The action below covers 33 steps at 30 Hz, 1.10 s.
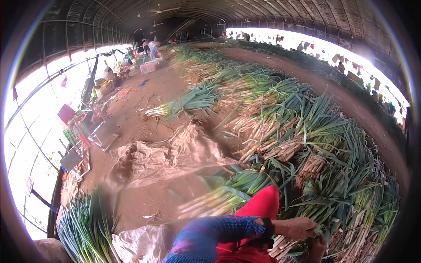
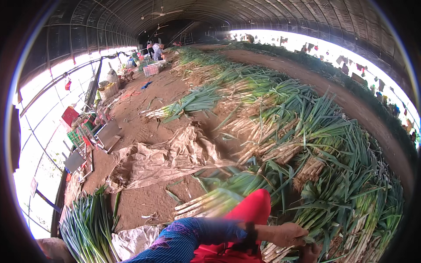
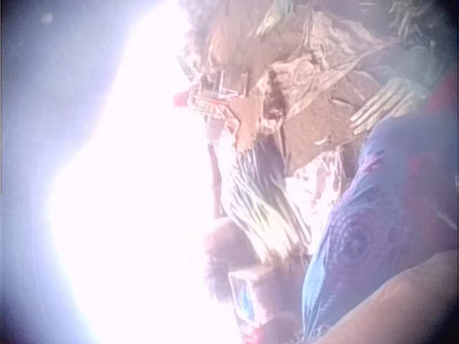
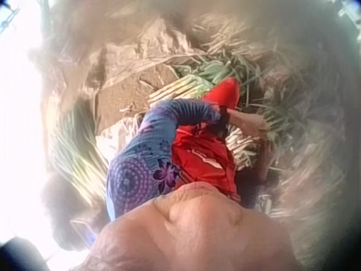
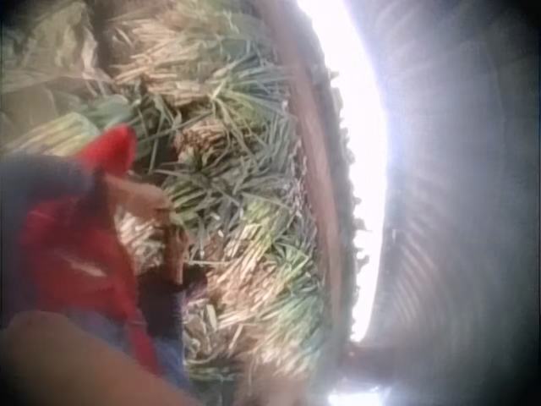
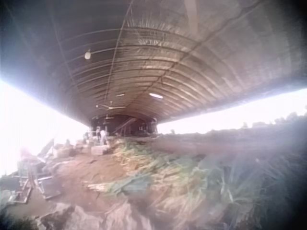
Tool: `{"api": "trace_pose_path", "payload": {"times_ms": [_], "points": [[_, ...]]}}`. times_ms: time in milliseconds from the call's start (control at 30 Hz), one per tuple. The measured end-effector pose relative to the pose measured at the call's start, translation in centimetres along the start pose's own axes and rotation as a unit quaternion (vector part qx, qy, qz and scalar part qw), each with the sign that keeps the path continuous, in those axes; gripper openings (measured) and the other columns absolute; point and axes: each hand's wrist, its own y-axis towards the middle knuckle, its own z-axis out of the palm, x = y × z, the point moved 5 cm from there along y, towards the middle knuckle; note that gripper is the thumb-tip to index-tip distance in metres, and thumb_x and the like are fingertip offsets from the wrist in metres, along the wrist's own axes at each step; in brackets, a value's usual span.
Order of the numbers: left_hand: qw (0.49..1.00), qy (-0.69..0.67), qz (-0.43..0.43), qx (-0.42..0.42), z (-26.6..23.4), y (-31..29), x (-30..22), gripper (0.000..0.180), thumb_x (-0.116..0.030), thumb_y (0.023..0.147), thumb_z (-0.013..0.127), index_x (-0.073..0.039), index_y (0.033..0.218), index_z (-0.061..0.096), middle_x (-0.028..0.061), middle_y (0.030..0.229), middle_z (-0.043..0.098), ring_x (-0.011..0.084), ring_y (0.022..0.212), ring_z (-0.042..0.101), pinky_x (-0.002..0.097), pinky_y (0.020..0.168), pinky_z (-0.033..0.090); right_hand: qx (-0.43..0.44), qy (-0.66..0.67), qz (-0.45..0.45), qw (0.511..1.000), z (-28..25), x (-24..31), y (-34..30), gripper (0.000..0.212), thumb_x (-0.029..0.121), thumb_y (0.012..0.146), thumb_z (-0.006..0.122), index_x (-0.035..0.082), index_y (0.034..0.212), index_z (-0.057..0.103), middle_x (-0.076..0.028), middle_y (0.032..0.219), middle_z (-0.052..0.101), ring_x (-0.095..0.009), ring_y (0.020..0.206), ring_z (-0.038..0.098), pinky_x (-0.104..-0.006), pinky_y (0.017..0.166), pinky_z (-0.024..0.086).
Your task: The person cuts ties on bundles of leeks with a knife, peels the outer layers from individual leeks by hand, and stacks them onto a pile.
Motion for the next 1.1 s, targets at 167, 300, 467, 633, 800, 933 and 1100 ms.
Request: {"api": "trace_pose_path", "payload": {"times_ms": [167, 300, 467, 633, 800, 933, 1100], "points": [[0.983, -0.171, 0.063, -0.004, 4.2, -0.8, 1.3, 0.018, -0.017, 0.089, 0.052, 0.001, 0.090, 0.053, 0.0217, 0.077, 0.052, 0.0362, 0.075, 0.054, 0.0426, 0.069, 0.043, -0.141, 0.258, 0.059, 0.954, -3.5, 1.9, -0.1, 0.045, 0.040, 0.090, 0.056, 0.004, 0.116, 0.055, -0.009, 0.092, 0.061, -0.020, 0.083, 0.060, -0.0348, 0.072, 0.049], [0.948, -0.304, 0.002, 0.092, 7.3, -0.6, 3.9, 0.017, -0.017, 0.093, 0.052, 0.000, 0.090, 0.056, 0.0057, 0.070, 0.053, 0.0171, 0.065, 0.050, 0.0318, 0.060, 0.042, -0.180, 0.308, 0.075, 0.931, -5.1, 3.0, -1.3, 0.048, 0.034, 0.087, 0.058, 0.003, 0.123, 0.049, -0.008, 0.097, 0.058, -0.017, 0.086, 0.059, -0.0324, 0.075, 0.049], [0.951, -0.254, -0.046, 0.168, 5.3, 0.0, 5.1, 0.020, -0.021, 0.092, 0.053, -0.003, 0.087, 0.060, 0.0002, 0.066, 0.054, 0.0094, 0.058, 0.050, 0.0286, 0.049, 0.041, -0.172, 0.295, 0.043, 0.939, -4.7, 1.8, -6.8, 0.055, 0.025, 0.085, 0.061, 0.001, 0.131, 0.041, -0.006, 0.104, 0.055, -0.015, 0.091, 0.057, -0.0293, 0.078, 0.049], [0.964, -0.196, 0.076, 0.164, 5.1, 0.4, 4.3, 0.018, -0.019, 0.088, 0.055, -0.002, 0.092, 0.058, 0.0174, 0.086, 0.059, 0.0305, 0.079, 0.059, 0.0408, 0.065, 0.045, 0.047, 0.102, 0.192, 0.975, 0.3, 13.3, -6.3, 0.037, 0.016, 0.079, 0.068, 0.004, 0.113, 0.061, -0.011, 0.086, 0.067, -0.016, 0.079, 0.065, -0.0320, 0.071, 0.052], [0.979, -0.054, -0.023, 0.196, 5.9, 2.9, -6.8, 0.024, -0.017, 0.094, 0.050, -0.001, 0.110, 0.058, 0.0180, 0.089, 0.063, 0.0243, 0.085, 0.062, 0.0325, 0.070, 0.047, -0.182, 0.212, 0.161, 0.947, -0.8, 10.4, -11.4, 0.032, 0.014, 0.082, 0.057, 0.005, 0.113, 0.059, -0.014, 0.094, 0.063, -0.024, 0.084, 0.062, -0.0352, 0.075, 0.050], [0.983, -0.065, 0.135, 0.110, 11.2, 3.2, -11.7, 0.023, -0.017, 0.095, 0.048, 0.002, 0.106, 0.056, 0.0157, 0.088, 0.059, 0.0232, 0.074, 0.055, 0.0326, 0.070, 0.045, -0.393, 0.370, 0.091, 0.837, -1.5, 10.0, -16.7, 0.028, 0.017, 0.092, 0.049, 0.001, 0.112, 0.056, -0.002, 0.091, 0.059, -0.009, 0.083, 0.052, -0.0251, 0.074, 0.045], [0.958, -0.076, 0.251, 0.117, 17.6, 2.5, -14.2, 0.024, -0.015, 0.095, 0.047, 0.003, 0.110, 0.051, 0.0149, 0.090, 0.055, 0.0315, 0.077, 0.055, 0.0356, 0.072, 0.045, -0.524, 0.489, 0.089, 0.692, -3.8, 11.2, -23.1, 0.029, 0.012, 0.094, 0.044, 0.004, 0.120, 0.054, 0.002, 0.086, 0.055, -0.007, 0.074, 0.047, -0.0223, 0.062, 0.040]]}}
